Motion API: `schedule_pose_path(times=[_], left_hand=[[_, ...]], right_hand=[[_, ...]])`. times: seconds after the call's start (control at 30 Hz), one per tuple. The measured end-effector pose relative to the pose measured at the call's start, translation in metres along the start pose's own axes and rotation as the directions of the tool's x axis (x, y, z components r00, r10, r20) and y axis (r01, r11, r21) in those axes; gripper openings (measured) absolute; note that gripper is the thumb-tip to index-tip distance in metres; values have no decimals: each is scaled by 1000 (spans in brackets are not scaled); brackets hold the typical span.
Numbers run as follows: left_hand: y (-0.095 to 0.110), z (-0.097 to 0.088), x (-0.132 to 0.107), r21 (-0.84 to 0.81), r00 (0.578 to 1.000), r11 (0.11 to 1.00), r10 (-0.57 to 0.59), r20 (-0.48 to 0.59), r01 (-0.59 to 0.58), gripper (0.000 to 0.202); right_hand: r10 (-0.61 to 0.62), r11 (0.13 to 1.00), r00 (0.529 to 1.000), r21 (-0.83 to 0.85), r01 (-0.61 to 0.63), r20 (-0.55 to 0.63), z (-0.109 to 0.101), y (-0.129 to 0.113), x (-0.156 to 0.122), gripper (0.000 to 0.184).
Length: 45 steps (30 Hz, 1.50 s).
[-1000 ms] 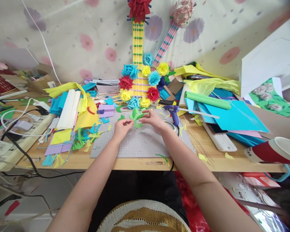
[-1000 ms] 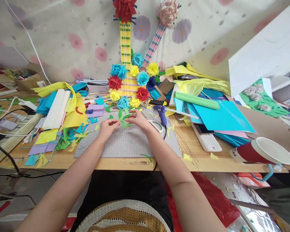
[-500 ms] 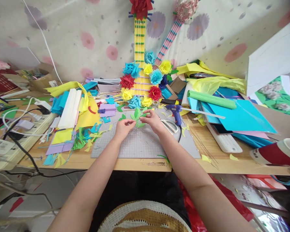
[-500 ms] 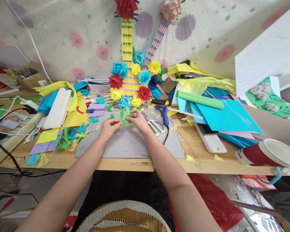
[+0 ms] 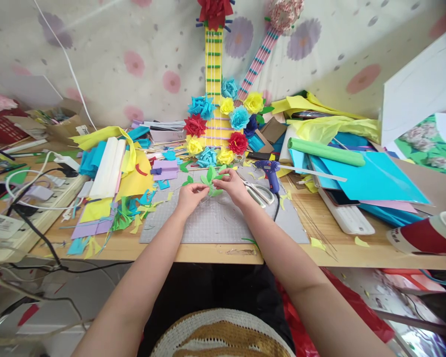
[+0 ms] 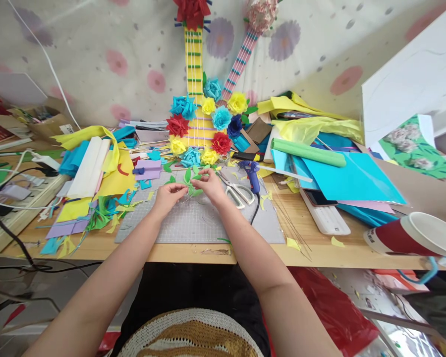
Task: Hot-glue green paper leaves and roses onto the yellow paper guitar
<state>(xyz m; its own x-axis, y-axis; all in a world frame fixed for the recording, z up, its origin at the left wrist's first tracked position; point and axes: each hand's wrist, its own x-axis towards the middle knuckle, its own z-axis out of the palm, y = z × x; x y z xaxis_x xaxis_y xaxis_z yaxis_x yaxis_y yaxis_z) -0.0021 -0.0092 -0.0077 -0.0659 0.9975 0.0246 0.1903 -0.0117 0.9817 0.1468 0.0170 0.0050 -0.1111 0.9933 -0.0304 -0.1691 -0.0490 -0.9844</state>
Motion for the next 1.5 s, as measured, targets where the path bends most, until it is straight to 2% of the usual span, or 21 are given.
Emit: schedule_pose_path(times=[0.53,1.2,1.5], left_hand=[[5,1,-1,-48,998,997,-64,-8,63,26],[-2,0,2,14,1000,1000,-20,14,19,27],[-7,0,6,-42,996,998,-49,-79,45,27]], right_hand=[[29,999,1000,17,-29,-1,-1,3,1,50],[-10,1000,1000,-21,9,-8,-2,5,3,52],[36,999,999,27,-36,-5,0,1,-2,49]])
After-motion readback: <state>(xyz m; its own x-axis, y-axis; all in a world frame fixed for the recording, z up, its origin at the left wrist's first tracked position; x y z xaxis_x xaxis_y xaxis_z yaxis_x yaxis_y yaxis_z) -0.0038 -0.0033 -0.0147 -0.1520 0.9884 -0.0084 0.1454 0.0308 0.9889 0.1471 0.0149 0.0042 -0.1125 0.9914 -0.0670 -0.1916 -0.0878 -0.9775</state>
